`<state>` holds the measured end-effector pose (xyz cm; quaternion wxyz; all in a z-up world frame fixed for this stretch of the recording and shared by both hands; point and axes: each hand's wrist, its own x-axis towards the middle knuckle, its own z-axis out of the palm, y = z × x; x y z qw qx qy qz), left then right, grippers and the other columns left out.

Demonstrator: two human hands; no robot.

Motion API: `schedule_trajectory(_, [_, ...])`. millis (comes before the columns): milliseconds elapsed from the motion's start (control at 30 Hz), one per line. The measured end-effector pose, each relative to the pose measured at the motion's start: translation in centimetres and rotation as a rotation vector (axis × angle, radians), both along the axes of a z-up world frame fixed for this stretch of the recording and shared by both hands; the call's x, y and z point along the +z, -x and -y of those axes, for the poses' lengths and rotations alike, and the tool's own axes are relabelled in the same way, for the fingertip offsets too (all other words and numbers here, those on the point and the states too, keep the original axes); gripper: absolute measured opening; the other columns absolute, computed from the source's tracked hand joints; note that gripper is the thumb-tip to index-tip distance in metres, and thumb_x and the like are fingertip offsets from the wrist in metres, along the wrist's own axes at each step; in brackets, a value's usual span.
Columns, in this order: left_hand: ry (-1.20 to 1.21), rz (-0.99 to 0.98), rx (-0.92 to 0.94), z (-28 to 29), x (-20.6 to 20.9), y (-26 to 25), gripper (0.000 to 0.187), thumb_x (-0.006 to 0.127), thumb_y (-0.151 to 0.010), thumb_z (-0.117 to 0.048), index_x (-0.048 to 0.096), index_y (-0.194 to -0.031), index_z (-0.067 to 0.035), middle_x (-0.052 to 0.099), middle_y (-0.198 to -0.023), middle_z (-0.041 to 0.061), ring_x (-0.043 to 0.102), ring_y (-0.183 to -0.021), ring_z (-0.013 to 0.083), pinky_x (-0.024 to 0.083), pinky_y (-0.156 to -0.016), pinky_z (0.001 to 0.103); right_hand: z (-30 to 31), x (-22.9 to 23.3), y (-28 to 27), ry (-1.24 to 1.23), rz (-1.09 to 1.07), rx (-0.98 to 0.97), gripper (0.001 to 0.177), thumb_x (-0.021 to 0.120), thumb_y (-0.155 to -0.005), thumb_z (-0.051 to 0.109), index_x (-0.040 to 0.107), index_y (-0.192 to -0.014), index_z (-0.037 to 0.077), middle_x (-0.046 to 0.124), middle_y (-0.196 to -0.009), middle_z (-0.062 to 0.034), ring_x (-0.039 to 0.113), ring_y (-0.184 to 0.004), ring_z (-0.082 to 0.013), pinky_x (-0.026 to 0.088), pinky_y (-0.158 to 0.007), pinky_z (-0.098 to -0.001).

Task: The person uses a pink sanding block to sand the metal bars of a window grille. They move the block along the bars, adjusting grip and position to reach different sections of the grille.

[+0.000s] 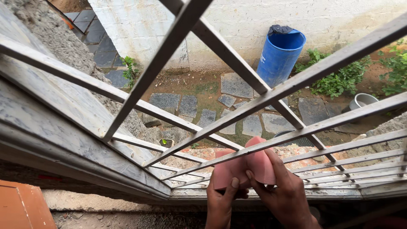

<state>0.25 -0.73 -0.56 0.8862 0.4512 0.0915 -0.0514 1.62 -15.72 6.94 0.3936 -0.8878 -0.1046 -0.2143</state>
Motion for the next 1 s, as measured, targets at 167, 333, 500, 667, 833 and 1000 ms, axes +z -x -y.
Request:
schedule_trajectory(167, [0.002,-0.028,-0.022,1.8,-1.7,0.5,0.061,0.078,-0.086,-0.025,0.055,-0.136,0.0,0.073,-0.107,0.015,0.074,-0.087,0.0207,0.063,-0.07,0.034,2.2,-1.2,0.6,-0.005,-0.105,-0.042,0.073,0.085,-0.076,0.023,0.054,-0.138,0.001,0.077,-0.096,-0.0224,0.08,-0.086,-0.0324,0.064,-0.068,-0.0408])
schedule_trajectory(333, [-0.044,0.08,-0.053,2.5,-3.2,1.8,0.076,0.08,-0.083,-0.038,0.048,-0.14,0.001,0.072,-0.105,0.02,0.074,-0.086,0.0273,0.064,-0.074,0.039,5.4,-2.6,1.9,-0.094,-0.037,0.009,0.074,0.084,-0.076,0.022,0.051,-0.139,-0.002,0.076,-0.104,-0.0227,0.078,-0.097,-0.0305,0.064,-0.078,-0.0401])
schedule_trajectory(500, [0.077,0.065,-0.088,3.4,-2.6,2.8,0.095,0.069,-0.082,-0.063,0.04,-0.147,0.0,0.073,-0.125,0.02,0.077,-0.117,0.0264,0.059,-0.099,0.043,8.4,-3.0,4.3,-0.254,0.009,-0.123,0.077,0.083,-0.076,0.02,0.051,-0.142,-0.003,0.073,-0.114,-0.0217,0.074,-0.105,-0.0269,0.061,-0.086,-0.0386])
schedule_trajectory(667, [0.081,0.125,-0.246,4.7,0.7,2.3,0.098,0.076,-0.079,-0.052,0.032,-0.151,-0.003,0.076,-0.108,0.021,0.078,-0.095,0.0281,0.065,-0.085,0.043,10.2,-0.8,5.2,-0.288,0.044,-0.232,0.079,0.082,-0.076,0.018,0.05,-0.144,-0.005,0.069,-0.124,-0.0208,0.07,-0.113,-0.0234,0.059,-0.094,-0.0371])
schedule_trajectory(833, [0.122,0.187,-0.228,5.8,3.8,0.4,0.078,0.079,-0.088,-0.02,0.037,-0.15,0.003,0.075,-0.11,0.019,0.076,-0.099,0.0216,0.064,-0.085,0.036,9.0,2.8,3.7,-0.19,0.0,-0.277,0.078,0.082,-0.076,0.015,0.05,-0.144,-0.005,0.072,-0.12,-0.0194,0.071,-0.11,-0.0223,0.059,-0.091,-0.0356])
schedule_trajectory(1000, [0.116,0.211,-0.15,5.5,5.5,0.1,0.061,0.074,-0.091,-0.015,0.046,-0.141,0.004,0.075,-0.1,0.017,0.076,-0.085,0.0199,0.066,-0.074,0.036,7.0,6.2,2.2,-0.144,0.05,-0.209,0.074,0.081,-0.08,0.015,0.05,-0.145,-0.003,0.073,-0.118,-0.0188,0.074,-0.107,-0.0228,0.061,-0.087,-0.0347])
